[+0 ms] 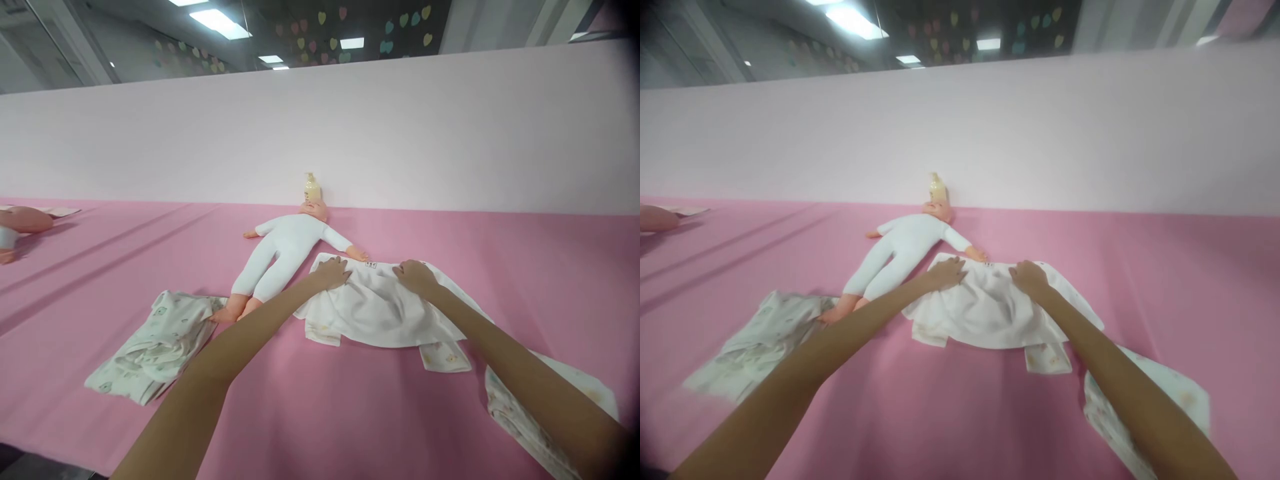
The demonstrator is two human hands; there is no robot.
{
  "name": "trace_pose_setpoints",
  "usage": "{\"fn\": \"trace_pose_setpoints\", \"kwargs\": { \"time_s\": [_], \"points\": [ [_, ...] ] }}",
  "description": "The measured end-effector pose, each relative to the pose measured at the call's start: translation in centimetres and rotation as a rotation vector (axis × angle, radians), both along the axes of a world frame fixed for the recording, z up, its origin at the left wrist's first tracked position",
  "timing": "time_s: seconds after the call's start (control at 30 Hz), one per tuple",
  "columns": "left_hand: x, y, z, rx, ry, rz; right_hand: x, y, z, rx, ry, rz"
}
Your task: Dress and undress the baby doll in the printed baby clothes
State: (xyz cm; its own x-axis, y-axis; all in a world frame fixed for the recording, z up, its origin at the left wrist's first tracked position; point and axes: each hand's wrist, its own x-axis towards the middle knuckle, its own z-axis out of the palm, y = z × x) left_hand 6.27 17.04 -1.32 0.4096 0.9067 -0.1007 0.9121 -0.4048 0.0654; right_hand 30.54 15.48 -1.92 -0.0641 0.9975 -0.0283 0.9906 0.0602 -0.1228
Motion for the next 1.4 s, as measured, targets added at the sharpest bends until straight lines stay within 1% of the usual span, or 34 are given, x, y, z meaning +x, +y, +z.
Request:
{"fn": "trace_pose_setpoints", "kwargs": {
  "time_s": [0.1,0.23,0.37,0.43,0.53,0.6,0.67,0.73,0.83,0.93,1.03,1.1,1.13,1.27,1.4],
  "points": [
    [-0.4,0.3,-0.1,-0.023,0.005,0.010,-0.6,-0.1,-1.0,-0.025,-0.042,0.021],
    [-0.8,0.8,0.2,-0.080,-0.022,0.023,0.1,0.5,-2.1,0.001,-0.036,0.040],
    [-1.0,1.0,-0.1,-0.057,-0.043,0.014,-0.1,0.9,-1.6,0.049,0.033,0.050],
    [-0.9,0.8,-0.5,-0.028,-0.025,0.014,-1.0,0.9,-1.1,0.086,0.050,0.071],
    [-0.8,0.3,-0.7,-0.011,0.004,0.022,-3.0,0.9,-0.6,0.142,0.082,0.160],
    [-0.8,0.0,-0.4,-0.041,0.008,0.013,-4.3,1.2,-0.7,0.163,0.116,0.223],
    [-0.7,-0.2,0.2,-0.079,0.012,0.010,-5.1,1.7,-1.0,0.174,0.145,0.249],
    [-0.3,-0.2,1.0,-0.094,0.020,0.031,-5.6,2.2,-1.4,0.174,0.162,0.241],
    [0.8,0.0,1.5,-0.031,0.056,0.032,-5.9,2.7,-1.6,0.169,0.167,0.219],
    [2.0,0.6,1.3,0.058,0.088,-0.056,-6.2,2.5,-1.6,0.200,0.168,0.169],
    [2.7,1.1,0.8,0.047,0.071,-0.089,-6.7,2.0,-1.7,0.258,0.188,0.070],
    [2.8,1.5,0.6,-0.001,0.040,-0.070,-6.8,1.8,-1.8,0.290,0.165,0.038],
    [2.8,1.6,0.5,-0.022,0.027,-0.064,-6.9,1.8,-2.0,0.300,0.131,0.049],
    [2.3,2.3,0.2,-0.064,-0.009,-0.077,-6.7,2.2,-2.6,0.292,-0.022,0.159],
    [1.6,3.3,0.2,-0.104,-0.031,-0.082,-6.5,2.4,-2.9,0.264,-0.078,0.213]
  ]
}}
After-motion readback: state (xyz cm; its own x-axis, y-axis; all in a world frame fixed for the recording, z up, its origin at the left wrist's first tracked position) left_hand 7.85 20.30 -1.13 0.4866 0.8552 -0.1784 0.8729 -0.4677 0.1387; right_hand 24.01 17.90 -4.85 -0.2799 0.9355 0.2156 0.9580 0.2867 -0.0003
